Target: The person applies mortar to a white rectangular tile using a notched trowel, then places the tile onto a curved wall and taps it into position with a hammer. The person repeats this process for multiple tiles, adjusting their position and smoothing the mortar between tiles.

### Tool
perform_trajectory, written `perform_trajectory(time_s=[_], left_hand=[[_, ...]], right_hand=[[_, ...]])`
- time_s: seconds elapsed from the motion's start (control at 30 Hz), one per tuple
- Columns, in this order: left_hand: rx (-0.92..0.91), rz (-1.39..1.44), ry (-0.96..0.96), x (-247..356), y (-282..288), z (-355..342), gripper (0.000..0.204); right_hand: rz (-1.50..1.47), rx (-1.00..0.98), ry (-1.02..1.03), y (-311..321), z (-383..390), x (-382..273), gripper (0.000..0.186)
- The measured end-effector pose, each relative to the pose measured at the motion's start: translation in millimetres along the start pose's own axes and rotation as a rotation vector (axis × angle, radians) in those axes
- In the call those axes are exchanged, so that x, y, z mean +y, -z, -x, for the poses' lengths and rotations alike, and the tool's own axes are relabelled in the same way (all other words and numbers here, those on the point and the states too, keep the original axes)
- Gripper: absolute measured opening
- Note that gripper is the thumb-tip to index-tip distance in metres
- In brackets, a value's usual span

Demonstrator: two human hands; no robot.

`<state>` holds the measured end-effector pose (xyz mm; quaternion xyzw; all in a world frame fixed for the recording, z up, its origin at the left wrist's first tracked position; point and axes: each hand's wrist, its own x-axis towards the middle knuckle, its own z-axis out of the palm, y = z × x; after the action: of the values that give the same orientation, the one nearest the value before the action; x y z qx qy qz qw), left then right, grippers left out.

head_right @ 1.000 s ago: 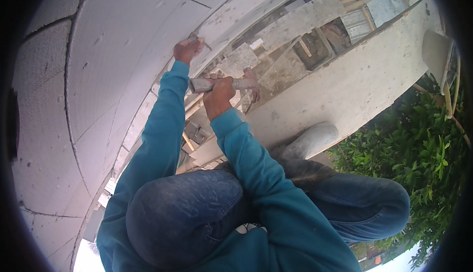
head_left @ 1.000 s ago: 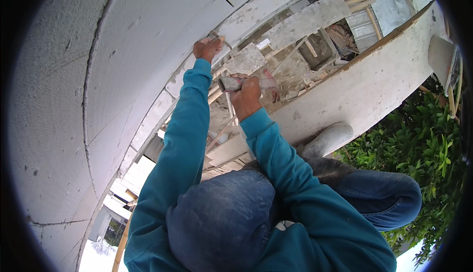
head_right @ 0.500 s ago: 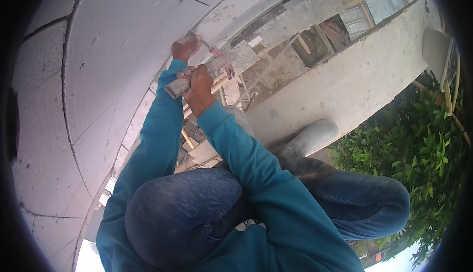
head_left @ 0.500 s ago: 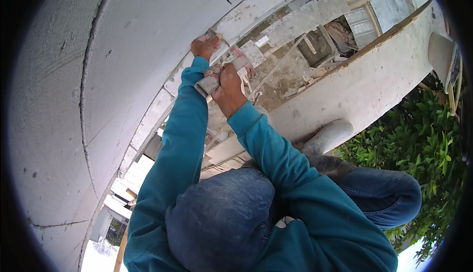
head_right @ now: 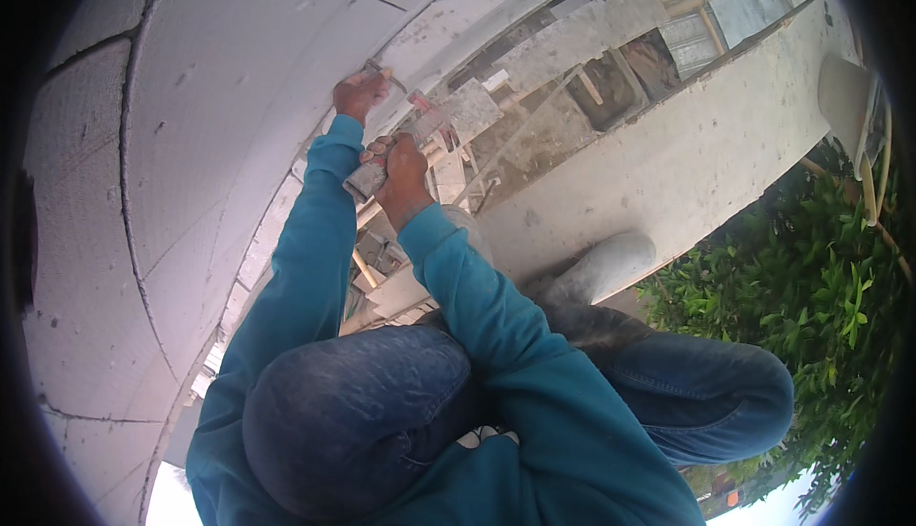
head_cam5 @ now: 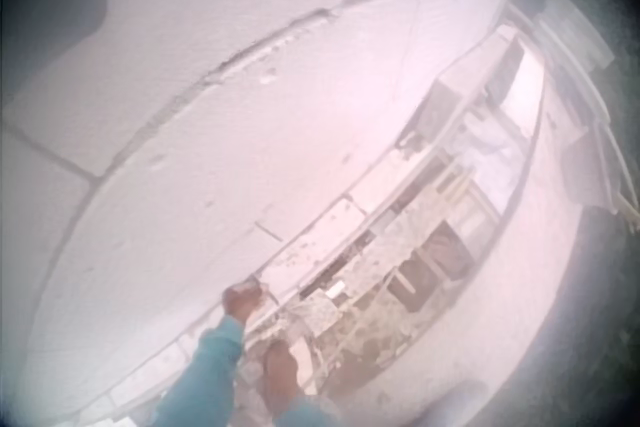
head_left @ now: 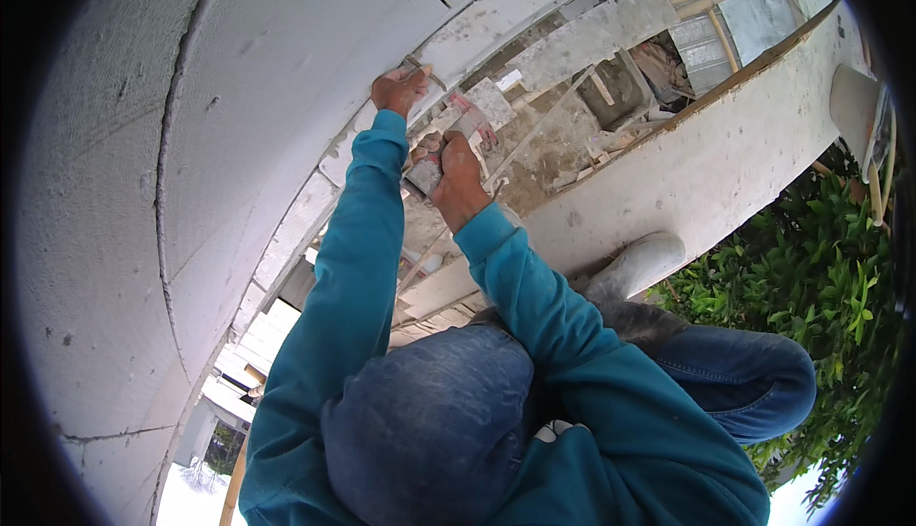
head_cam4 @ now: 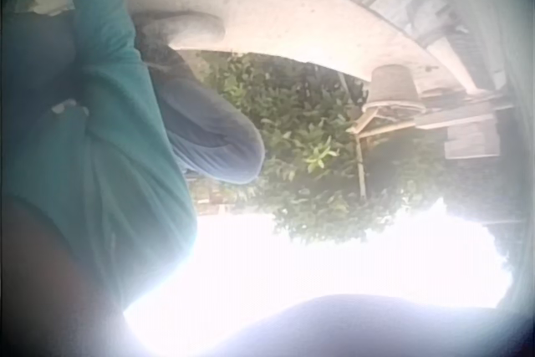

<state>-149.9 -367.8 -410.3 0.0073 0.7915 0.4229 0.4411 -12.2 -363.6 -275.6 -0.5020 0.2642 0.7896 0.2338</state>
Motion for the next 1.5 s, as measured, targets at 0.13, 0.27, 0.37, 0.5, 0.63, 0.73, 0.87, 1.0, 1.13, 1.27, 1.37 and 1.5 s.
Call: perform_trajectory(time_s=[0.13,0.27,0.37,0.5,0.63,0.73,0.87,1.0,1.13,1.27,1.37,1.5], left_hand=[[0.007,0.004,0.012,4,-3,4,0.035],[-0.001,-0.015,-0.013,7,-7,5,0.034],[-0.005,-0.009,-0.004,2,0,1,0.034],[0.021,-0.041,0.0,5,-3,6,0.034],[0.006,-0.049,-0.007,5,-3,4,0.034],[0.013,0.017,-0.017,3,-2,2,0.034],[0.043,-0.021,0.01,5,-4,4,0.035],[0.049,0.003,-0.02,6,-3,5,0.036],[0.07,-0.01,-0.008,7,-6,4,0.035],[0.064,0.018,-0.001,3,-3,6,0.035],[0.053,0.005,-0.008,7,-5,3,0.036],[0.021,0.02,-0.024,-4,-2,-1,0.037]], right_hand=[[-0.141,0.141,0.158,24,-18,-15,0.013],[0.054,-0.114,0.296,6,-26,22,0.014],[0.084,-0.175,0.055,0,-1,5,0.009],[-0.088,0.08,0.077,16,-12,-15,0.018],[-0.177,0.108,0.116,3,-10,-6,0.018],[-0.027,-0.064,-0.042,-9,-9,9,0.018],[0.01,0.056,0.053,13,-11,-7,0.014],[-0.169,0.197,0.172,17,-22,-5,0.01],[-0.059,-0.042,0.029,1,-12,5,0.012],[-0.028,0.017,0.084,3,2,-10,0.013],[-0.103,0.158,0.168,12,-12,-10,0.013],[-0.094,0.041,0.067,-3,-5,7,0.014]])
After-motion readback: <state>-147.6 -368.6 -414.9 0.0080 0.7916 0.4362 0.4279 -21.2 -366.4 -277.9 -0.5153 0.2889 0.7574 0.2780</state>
